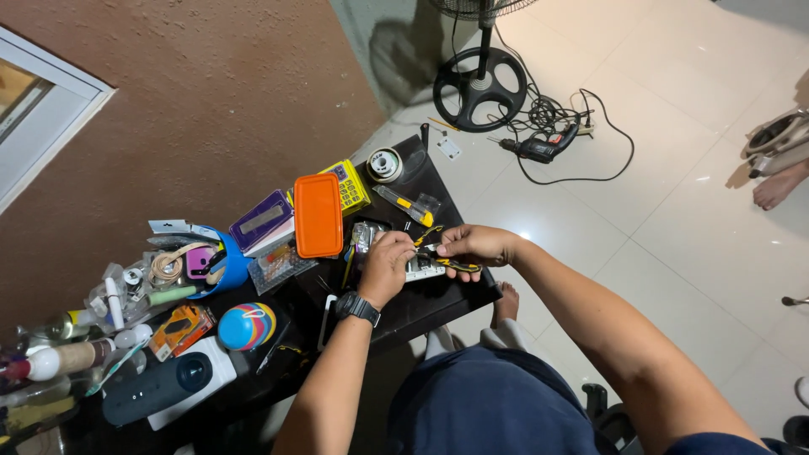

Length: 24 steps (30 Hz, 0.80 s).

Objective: Fitting and connecting wires to an electrical outlet component on a low table.

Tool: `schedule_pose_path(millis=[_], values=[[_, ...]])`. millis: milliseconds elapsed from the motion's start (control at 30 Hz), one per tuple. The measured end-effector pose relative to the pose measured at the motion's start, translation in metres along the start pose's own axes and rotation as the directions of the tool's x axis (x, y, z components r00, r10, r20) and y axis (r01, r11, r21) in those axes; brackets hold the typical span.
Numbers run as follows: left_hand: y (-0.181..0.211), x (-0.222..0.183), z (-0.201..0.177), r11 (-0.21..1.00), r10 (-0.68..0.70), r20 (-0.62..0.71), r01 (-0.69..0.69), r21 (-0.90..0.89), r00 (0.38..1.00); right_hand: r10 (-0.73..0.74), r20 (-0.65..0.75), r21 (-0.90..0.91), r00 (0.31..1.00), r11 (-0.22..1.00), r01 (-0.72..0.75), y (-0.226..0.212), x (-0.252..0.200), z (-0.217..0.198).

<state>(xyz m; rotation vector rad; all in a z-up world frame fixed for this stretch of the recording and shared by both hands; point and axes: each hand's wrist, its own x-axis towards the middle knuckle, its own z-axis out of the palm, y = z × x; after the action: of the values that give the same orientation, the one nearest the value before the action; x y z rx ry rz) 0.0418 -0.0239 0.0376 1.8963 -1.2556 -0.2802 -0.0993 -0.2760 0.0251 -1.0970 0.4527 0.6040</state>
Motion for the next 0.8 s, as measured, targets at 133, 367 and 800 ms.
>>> schedule_pose_path(millis=[133,367,800], values=[[-0.015,0.002,0.002,0.999,-0.04,0.018,0.04,0.021,0.999,-0.028,-0.052,-0.145,0.998,0.989,0.02,0.0,0.005,-0.003],[-0.026,0.003,-0.003,0.989,-0.146,0.005,0.145,0.039,0.989,-0.552,-0.111,-0.843,0.826,0.493,0.216,-0.008,-0.027,0.015],[0.002,0.013,-0.013,0.97,-0.228,0.046,0.222,0.102,0.973,-0.927,0.288,-0.957,0.238,-0.274,0.092,-0.001,-0.022,0.032]])
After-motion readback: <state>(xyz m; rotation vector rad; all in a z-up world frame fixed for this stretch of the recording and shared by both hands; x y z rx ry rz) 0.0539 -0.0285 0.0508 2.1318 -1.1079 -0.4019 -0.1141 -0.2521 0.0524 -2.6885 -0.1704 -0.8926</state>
